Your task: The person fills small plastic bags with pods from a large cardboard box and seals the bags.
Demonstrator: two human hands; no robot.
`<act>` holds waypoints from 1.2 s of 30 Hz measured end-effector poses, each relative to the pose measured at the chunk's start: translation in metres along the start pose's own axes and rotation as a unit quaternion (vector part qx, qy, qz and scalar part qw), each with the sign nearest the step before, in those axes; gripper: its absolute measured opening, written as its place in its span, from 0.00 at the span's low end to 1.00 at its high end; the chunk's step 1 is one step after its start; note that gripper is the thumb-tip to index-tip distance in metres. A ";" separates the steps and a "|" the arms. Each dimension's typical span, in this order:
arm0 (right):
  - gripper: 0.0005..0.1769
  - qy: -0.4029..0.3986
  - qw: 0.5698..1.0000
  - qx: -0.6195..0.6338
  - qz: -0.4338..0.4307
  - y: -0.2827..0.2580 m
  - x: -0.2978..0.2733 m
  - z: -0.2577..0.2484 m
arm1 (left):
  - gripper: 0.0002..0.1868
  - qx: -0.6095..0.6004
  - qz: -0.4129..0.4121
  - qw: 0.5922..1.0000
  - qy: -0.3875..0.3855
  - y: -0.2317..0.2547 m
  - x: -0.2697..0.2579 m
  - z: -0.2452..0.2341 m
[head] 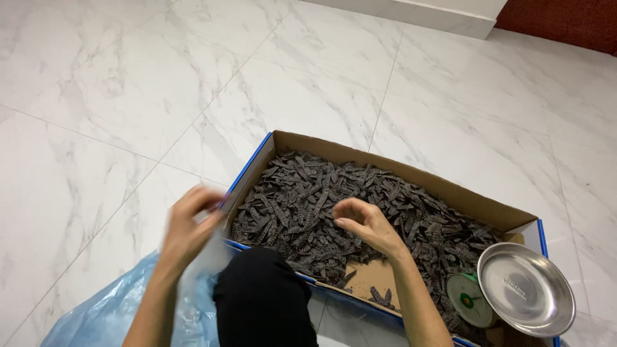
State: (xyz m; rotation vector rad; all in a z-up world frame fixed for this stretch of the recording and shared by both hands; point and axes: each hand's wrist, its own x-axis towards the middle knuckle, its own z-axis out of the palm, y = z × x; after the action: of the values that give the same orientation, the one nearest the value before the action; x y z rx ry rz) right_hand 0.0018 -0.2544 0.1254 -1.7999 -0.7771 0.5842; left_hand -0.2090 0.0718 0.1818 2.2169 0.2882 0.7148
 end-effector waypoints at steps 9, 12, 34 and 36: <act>0.18 0.249 0.946 0.003 -0.207 -0.060 -0.037 -0.017 | 0.05 -0.162 0.150 0.962 -0.161 0.173 0.117 0.093; 0.16 0.388 0.891 -0.113 -0.205 -0.052 -0.049 -0.029 | 0.07 -0.198 0.185 0.947 -0.171 0.176 0.129 0.119; 0.14 0.498 0.785 -0.318 -0.183 0.040 -0.003 0.029 | 0.03 -0.202 0.066 0.949 -0.231 0.124 0.105 0.196; 0.07 0.492 0.771 -0.360 -0.185 0.029 0.000 0.048 | 0.04 -0.203 0.075 0.948 -0.233 0.124 0.102 0.197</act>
State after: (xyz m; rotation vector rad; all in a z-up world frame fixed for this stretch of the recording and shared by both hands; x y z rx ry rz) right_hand -0.0258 -0.2316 0.0816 -2.1550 -0.5755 -1.0304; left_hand -0.0143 -0.0900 0.2077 1.9451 -0.2494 0.2740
